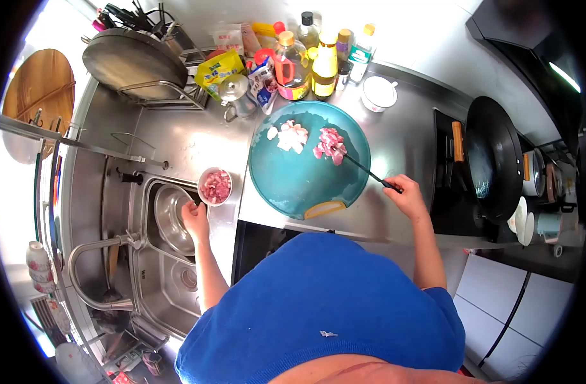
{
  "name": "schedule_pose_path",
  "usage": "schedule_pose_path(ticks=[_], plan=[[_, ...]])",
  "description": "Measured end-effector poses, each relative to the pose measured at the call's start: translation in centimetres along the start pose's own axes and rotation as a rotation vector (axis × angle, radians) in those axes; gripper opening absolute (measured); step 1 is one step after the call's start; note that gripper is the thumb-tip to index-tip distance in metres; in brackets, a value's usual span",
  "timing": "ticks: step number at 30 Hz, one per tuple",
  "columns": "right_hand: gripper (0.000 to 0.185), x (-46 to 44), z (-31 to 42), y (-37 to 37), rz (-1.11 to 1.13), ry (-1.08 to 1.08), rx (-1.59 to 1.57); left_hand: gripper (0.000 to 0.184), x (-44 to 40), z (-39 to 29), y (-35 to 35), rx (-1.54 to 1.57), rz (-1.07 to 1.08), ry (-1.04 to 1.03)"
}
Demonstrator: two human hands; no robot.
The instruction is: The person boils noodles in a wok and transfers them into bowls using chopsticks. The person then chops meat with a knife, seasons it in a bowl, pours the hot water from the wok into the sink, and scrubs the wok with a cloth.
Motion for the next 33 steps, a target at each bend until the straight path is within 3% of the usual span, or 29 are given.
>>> schedule_pose_path(ticks=[1,5,9,11,15,17,20,23,31,33], plan=[[0.021,-0.2,0.6,0.1,0.007,0.013,-0.007,0.032,0.4,1.1,-0.5,0.082,0.078,0.203],[0.02,0.5,1.1,-0.8,0.129,0.017,0.047,0.043,2.7,2.3,-2.8,0.487,0.311,0.582],[0.021,0.2,-0.1,-2.7,0.147,-0.048,0.021,0.04,3.7,1.6,-4.1,0.594,0.367,0.651],[0.02,-1.2,-1.9,-3.3,0.016,-0.018,-0.133,0.033,3.6,2.0,-4.6,0.725,0.411,0.73],[0.02,-0.3,0.2,-3.9,0.124,0.064,-0.044,0.027,3.4,1.9,-5.5,0.87,0.402,0.884],[0.02,0.8,1.6,-4.8,0.148,0.09,-0.072,0.035,3.0,2.8,-6.2,0.917,0.399,0.878],[0.025,2.5,4.9,-6.7,0.076,0.401,0.124,0.034,2.6,2.5,-6.7,0.88,0.365,0.835],[0.025,3.0,4.9,-9.5,0.092,0.562,0.225,0.033,2.0,2.1,-7.1,0.835,0.374,0.826],[0.027,2.4,2.8,-12.7,0.108,0.661,0.297,0.048,-1.0,0.0,-8.4,0.89,0.378,0.798],[0.028,2.4,3.3,-11.9,0.052,0.562,0.224,0.051,-1.5,-0.3,-8.9,0.885,0.39,0.812]])
Point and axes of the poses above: each hand's wrist, its own x-axis away from the middle knuckle, its own y-axis out of the back of the hand, z = x × y, the point moved 6 cm from there along -x, towards the middle knuckle, and after that the axes turned 15 degrees about -z, right-handed, at the moved point
